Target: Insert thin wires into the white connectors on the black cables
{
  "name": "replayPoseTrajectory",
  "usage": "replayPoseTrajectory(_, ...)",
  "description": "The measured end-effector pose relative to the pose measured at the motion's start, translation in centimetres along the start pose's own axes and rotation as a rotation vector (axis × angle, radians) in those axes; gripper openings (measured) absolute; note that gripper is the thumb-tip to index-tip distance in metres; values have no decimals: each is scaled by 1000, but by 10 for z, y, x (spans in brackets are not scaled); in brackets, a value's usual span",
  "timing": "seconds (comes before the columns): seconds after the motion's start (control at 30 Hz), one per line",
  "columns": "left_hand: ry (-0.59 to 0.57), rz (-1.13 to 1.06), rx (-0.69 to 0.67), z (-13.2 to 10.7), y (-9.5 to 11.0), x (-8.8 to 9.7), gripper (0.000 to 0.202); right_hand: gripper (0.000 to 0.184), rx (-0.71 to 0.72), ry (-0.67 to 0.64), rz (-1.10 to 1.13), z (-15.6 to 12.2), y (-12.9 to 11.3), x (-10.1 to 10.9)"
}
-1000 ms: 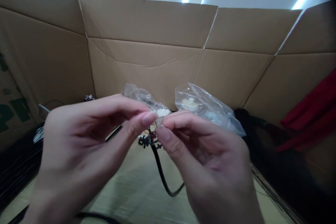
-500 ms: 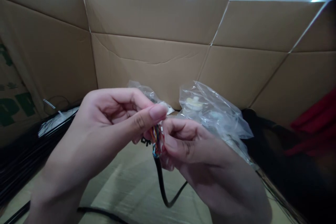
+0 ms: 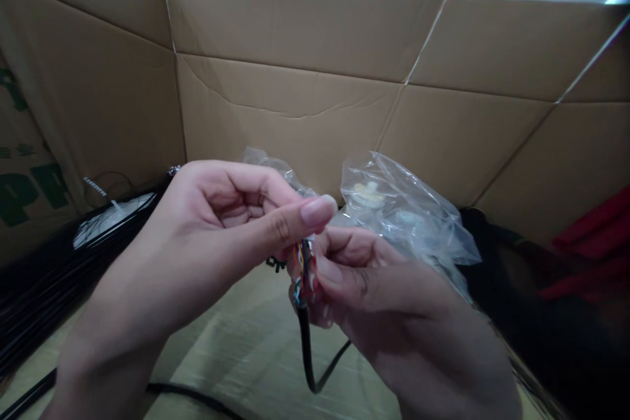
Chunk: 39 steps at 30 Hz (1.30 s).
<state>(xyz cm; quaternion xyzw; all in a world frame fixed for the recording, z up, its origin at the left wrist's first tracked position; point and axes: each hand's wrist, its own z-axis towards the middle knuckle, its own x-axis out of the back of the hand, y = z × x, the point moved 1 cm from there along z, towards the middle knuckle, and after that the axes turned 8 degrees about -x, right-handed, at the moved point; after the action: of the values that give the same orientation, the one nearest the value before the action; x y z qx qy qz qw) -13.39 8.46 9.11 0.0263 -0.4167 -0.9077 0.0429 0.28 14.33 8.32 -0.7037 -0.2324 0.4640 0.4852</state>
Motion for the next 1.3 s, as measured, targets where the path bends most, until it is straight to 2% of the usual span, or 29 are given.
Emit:
replayPoseTrajectory(0.3,93,75,-42,-4,0,-2,13,15,13,17,12,-1,3,1)
replayPoseTrajectory(0.43,140,159,-115,-10,1,-9,15,8,47,62,13,-3,4,-1)
replayPoseTrajectory(0.57,231,221,-245,-10,3,-16,16,5,91,113,-26,-4,5,-3)
replayPoseTrajectory(0.73,166,314,-262,-11,1,-13,16,11,223,149,-106,0,10,0)
replayPoseTrajectory(0.8,178,315,-260,-12,0,-11,14,13,278,162,-110,1,11,1)
replayPoseTrajectory(0.9,267,354,-199,-13,-3,-8,10,14,257,176,-146,-1,10,0)
replayPoseTrajectory(0.97,279,338,-189,-11,-3,-8,7,17,245,174,-175,-3,8,-1)
replayPoseTrajectory(1.13,242,262,-239,-9,1,-10,13,19,213,149,-221,-3,4,-3)
replayPoseTrajectory(1.3,233,294,-245,-11,3,-10,13,19,245,227,-234,-4,5,-2)
